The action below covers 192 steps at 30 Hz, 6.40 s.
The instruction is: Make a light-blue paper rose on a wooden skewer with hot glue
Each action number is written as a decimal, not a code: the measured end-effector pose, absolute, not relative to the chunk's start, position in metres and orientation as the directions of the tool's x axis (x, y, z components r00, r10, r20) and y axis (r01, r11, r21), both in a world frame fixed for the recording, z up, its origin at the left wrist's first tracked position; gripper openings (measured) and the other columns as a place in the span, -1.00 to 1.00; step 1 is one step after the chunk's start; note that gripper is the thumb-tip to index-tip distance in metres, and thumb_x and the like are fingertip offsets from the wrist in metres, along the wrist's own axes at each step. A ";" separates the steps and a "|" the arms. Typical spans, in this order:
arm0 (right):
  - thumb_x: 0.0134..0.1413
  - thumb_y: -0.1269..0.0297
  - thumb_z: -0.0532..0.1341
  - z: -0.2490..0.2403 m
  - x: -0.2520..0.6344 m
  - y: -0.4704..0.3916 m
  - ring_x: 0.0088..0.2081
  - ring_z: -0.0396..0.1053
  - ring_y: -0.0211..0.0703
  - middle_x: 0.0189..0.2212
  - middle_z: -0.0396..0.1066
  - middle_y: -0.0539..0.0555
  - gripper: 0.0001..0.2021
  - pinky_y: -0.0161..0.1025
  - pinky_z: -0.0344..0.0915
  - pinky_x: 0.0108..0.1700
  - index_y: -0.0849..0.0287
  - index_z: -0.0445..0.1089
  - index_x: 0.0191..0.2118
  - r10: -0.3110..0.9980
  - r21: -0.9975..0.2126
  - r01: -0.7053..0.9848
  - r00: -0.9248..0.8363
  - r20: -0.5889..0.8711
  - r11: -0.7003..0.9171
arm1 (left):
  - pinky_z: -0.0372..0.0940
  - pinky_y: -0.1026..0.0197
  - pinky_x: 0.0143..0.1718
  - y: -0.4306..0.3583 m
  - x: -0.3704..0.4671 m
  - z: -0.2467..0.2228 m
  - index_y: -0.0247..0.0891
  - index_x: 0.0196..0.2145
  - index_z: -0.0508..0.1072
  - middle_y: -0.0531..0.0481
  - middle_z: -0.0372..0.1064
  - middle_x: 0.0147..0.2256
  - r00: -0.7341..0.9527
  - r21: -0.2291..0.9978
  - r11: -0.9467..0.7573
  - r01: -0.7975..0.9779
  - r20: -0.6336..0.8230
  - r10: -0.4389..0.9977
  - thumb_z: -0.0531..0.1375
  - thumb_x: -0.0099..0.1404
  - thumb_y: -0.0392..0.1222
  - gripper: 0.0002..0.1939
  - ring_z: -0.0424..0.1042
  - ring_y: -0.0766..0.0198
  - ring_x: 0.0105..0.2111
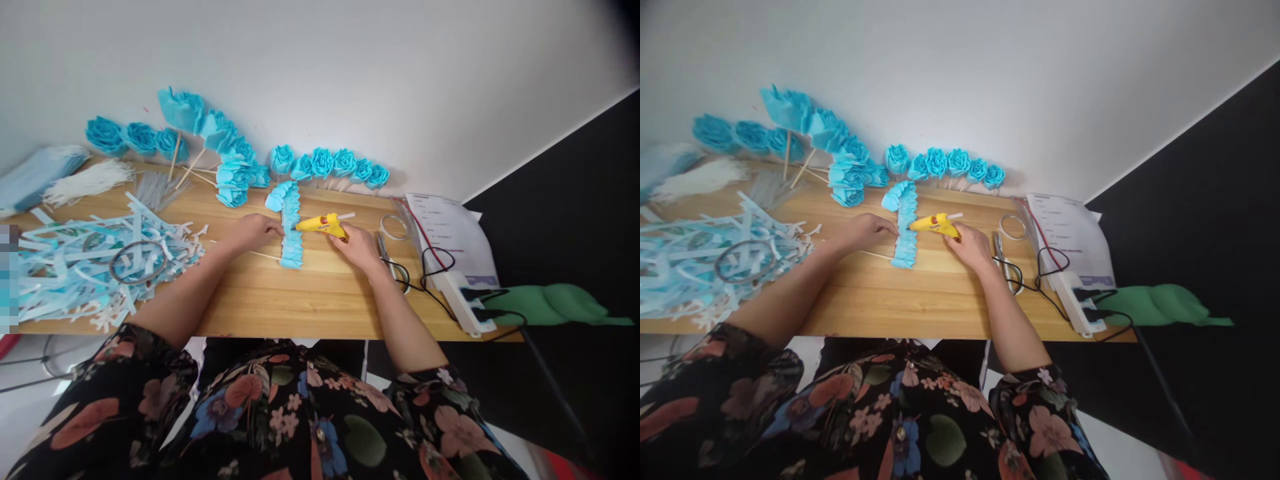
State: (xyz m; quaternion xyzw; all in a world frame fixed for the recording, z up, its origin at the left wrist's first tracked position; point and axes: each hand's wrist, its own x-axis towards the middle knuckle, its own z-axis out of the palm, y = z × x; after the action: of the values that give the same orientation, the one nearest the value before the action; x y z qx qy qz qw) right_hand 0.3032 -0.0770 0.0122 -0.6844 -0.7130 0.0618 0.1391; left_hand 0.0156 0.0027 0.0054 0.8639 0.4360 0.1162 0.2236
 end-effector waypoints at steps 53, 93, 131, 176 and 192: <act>0.23 0.04 0.22 0.008 0.306 -0.076 -0.31 0.46 -0.01 -0.26 0.61 0.15 -0.71 -0.24 0.02 -0.37 0.11 0.52 -0.10 0.991 -0.311 0.948 -0.037 0.127 0.075 | 0.35 0.26 -0.12 0.005 0.014 -0.001 -0.05 -0.17 0.69 0.10 0.63 -0.12 0.589 0.498 -0.516 0.697 0.013 0.808 0.07 0.28 -0.26 -0.62 0.57 0.17 -0.16; 0.19 0.05 0.23 0.015 0.303 -0.079 -0.35 0.44 -0.04 -0.31 0.59 0.14 -0.67 -0.24 0.13 -0.35 0.15 0.52 -0.07 0.969 -0.472 0.881 0.083 0.231 0.037 | 0.35 0.24 -0.16 0.004 0.015 0.000 -0.05 -0.17 0.69 0.10 0.63 -0.13 0.590 0.464 -0.532 0.709 0.024 0.807 0.07 0.29 -0.25 -0.62 0.58 0.15 -0.16; 0.21 0.06 0.22 0.012 0.306 -0.076 -0.31 0.44 -0.02 -0.28 0.59 0.14 -0.72 -0.25 0.05 -0.36 0.12 0.51 -0.11 0.997 -0.345 0.936 -0.053 0.060 0.071 | 0.35 0.23 -0.13 0.004 0.016 0.001 -0.03 -0.15 0.69 0.11 0.63 -0.11 0.576 0.460 -0.510 0.727 -0.004 0.817 0.06 0.28 -0.25 -0.60 0.58 0.14 -0.14; 0.20 0.07 0.23 0.017 0.304 -0.079 -0.31 0.46 -0.02 -0.29 0.59 0.13 -0.72 -0.24 0.09 -0.34 0.12 0.52 -0.10 0.990 -0.392 0.919 0.010 0.143 0.048 | 0.36 0.25 -0.18 0.003 0.016 0.003 -0.06 -0.16 0.69 0.08 0.64 -0.14 0.589 0.463 -0.529 0.711 0.018 0.808 0.06 0.26 -0.26 -0.60 0.57 0.17 -0.21; 0.21 0.06 0.23 0.012 0.305 -0.076 -0.34 0.45 -0.02 -0.30 0.59 0.13 -0.72 -0.25 0.05 -0.36 0.11 0.51 -0.10 0.994 -0.358 0.928 -0.083 0.071 0.104 | 0.35 0.26 -0.18 0.004 0.015 0.001 -0.04 -0.17 0.68 0.09 0.64 -0.15 0.591 0.474 -0.529 0.704 0.023 0.806 0.07 0.26 -0.26 -0.60 0.57 0.18 -0.21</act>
State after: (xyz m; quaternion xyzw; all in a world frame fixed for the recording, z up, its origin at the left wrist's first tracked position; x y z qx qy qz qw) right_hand 0.3054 -0.0757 0.0117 -0.6603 -0.7276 0.1105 0.1494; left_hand 0.0148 0.0042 0.0011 0.8660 0.4360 0.1205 0.2131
